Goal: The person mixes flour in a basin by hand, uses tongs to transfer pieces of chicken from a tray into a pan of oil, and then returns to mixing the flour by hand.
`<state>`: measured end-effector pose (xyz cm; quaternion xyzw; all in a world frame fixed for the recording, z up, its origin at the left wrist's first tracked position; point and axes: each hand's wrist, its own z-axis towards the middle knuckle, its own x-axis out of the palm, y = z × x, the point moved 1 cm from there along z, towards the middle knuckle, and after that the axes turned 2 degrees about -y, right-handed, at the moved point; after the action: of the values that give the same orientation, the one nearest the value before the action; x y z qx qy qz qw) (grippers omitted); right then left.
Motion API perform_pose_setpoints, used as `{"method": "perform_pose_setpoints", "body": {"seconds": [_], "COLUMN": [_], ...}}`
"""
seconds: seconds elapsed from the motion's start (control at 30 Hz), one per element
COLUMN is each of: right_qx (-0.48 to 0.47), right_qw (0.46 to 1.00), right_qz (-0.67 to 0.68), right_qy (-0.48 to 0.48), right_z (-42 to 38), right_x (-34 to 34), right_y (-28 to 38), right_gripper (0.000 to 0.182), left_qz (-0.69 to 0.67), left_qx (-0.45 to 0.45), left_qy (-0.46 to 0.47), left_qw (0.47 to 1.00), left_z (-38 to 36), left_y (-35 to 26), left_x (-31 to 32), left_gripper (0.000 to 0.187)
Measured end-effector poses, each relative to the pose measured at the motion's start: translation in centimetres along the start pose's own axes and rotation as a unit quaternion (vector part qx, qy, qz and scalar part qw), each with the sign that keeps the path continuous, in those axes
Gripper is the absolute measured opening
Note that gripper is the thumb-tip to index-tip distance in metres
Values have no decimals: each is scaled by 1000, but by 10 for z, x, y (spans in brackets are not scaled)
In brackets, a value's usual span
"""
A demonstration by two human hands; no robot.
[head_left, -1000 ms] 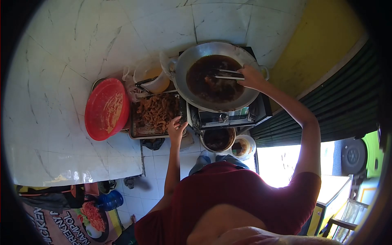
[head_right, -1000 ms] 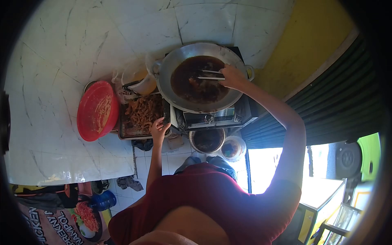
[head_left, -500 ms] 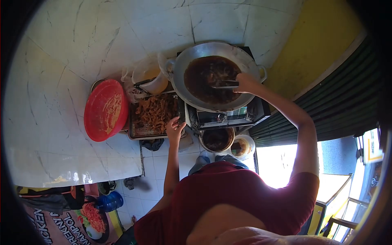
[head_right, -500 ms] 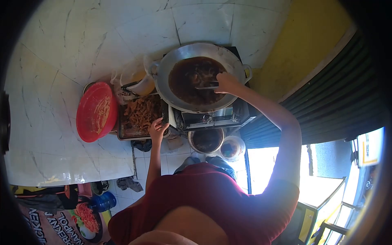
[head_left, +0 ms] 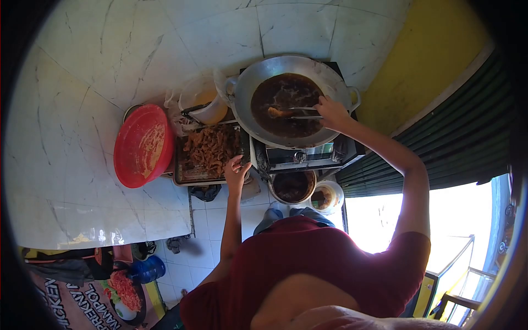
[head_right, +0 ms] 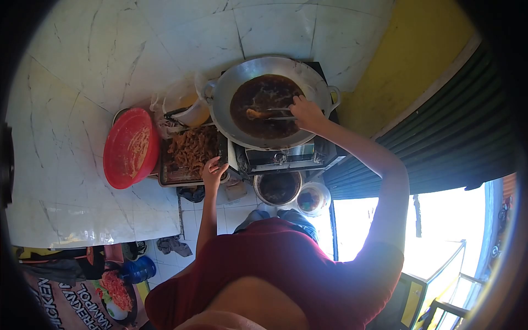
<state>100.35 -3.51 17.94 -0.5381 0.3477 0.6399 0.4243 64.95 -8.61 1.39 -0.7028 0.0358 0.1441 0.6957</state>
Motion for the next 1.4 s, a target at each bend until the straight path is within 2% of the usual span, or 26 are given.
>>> {"method": "perform_pose_setpoints", "body": {"seconds": [0.27,0.37,0.47,0.57,0.67,0.77,0.87,0.97,1.17,1.27,1.4], "right_qx": [-3,22,30,44,44,71,67,93,93,52,41], "right_qw": [1000,998,999,998,998,995,995,990,993,999,999], "right_qz": [-12,11,-4,-20,17,6,-14,11,22,7,-10], "right_qy": [-1,49,21,50,37,69,72,102,63,-5,-25], "right_z": [-4,-7,-4,-4,-7,-2,-5,-9,-18,-23,-27], "right_x": [4,-5,-2,-2,-4,-7,-6,-13,-23,-27,-39], "right_y": [-4,0,-5,-5,-3,-8,-5,-2,-8,-12,-11], "right_gripper": [29,33,24,32,24,25,27,37,42,37,36], "left_qz": [-1,-21,-1,-8,-21,7,-24,-18,-3,-4,-17], "left_qx": [-6,14,5,21,4,-4,13,7,16,21,7], "left_qy": [4,0,-4,-3,-4,0,1,3,-2,-1,-2], "left_qw": [1000,1000,1000,1000,1000,1000,1000,1000,1000,1000,1000], "left_z": [-1,-1,-2,-1,-1,-1,0,0,0,0,-1], "left_y": [-4,-1,-5,-3,-2,-4,1,3,4,3,0], "left_x": [-1,0,-1,0,0,-1,0,0,-1,0,0], "left_gripper": [44,45,45,45,45,45,45,45,46,47,47]}}
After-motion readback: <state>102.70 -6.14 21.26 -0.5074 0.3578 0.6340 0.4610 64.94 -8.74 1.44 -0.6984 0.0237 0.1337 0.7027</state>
